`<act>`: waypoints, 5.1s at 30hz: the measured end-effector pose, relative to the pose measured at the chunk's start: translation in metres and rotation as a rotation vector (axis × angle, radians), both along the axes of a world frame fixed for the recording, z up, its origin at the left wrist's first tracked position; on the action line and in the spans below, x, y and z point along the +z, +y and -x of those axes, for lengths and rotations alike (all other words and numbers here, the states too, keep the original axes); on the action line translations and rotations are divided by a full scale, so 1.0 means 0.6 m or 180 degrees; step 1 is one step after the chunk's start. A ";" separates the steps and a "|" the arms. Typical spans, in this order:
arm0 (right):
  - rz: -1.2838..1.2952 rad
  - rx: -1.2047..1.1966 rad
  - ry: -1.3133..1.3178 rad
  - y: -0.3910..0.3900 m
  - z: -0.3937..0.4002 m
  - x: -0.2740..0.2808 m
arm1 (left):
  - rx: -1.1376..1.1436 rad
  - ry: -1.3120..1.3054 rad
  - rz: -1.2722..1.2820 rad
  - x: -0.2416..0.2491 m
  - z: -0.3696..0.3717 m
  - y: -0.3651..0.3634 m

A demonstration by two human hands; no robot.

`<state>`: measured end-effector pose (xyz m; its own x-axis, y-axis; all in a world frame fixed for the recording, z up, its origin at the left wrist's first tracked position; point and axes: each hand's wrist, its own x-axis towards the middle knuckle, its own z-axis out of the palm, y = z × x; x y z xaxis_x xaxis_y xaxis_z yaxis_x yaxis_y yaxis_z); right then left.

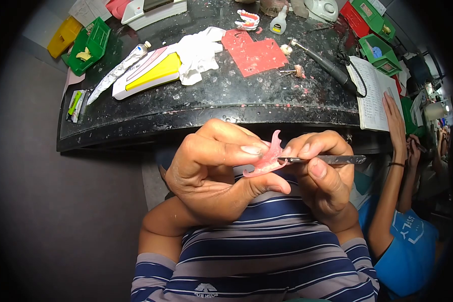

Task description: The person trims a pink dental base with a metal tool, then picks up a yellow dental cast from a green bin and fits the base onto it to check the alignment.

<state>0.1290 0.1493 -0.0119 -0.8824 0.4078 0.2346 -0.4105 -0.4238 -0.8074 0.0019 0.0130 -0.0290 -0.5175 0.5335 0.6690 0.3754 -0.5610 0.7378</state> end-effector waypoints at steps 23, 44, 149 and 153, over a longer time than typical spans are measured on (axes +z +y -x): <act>-0.0002 -0.0395 0.0611 0.029 0.003 -0.007 | -0.0107 -0.0237 0.0086 0.006 -0.005 0.001; -0.1164 -0.0773 0.0215 0.034 -0.032 0.035 | 0.0232 0.1181 0.0108 0.010 0.013 -0.002; -0.4224 -0.0460 0.0136 0.027 -0.021 0.088 | -0.0854 -0.0946 -0.0180 -0.010 -0.009 0.003; -0.4356 -0.0392 0.0172 0.029 -0.020 0.096 | -0.0881 -0.0916 -0.0121 -0.010 -0.007 0.000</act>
<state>0.1411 0.1664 0.0456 -0.8347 -0.1002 0.5415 -0.4312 0.7306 -0.5295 0.0060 0.0132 -0.0349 -0.5268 0.6566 0.5398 -0.0126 -0.6410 0.7674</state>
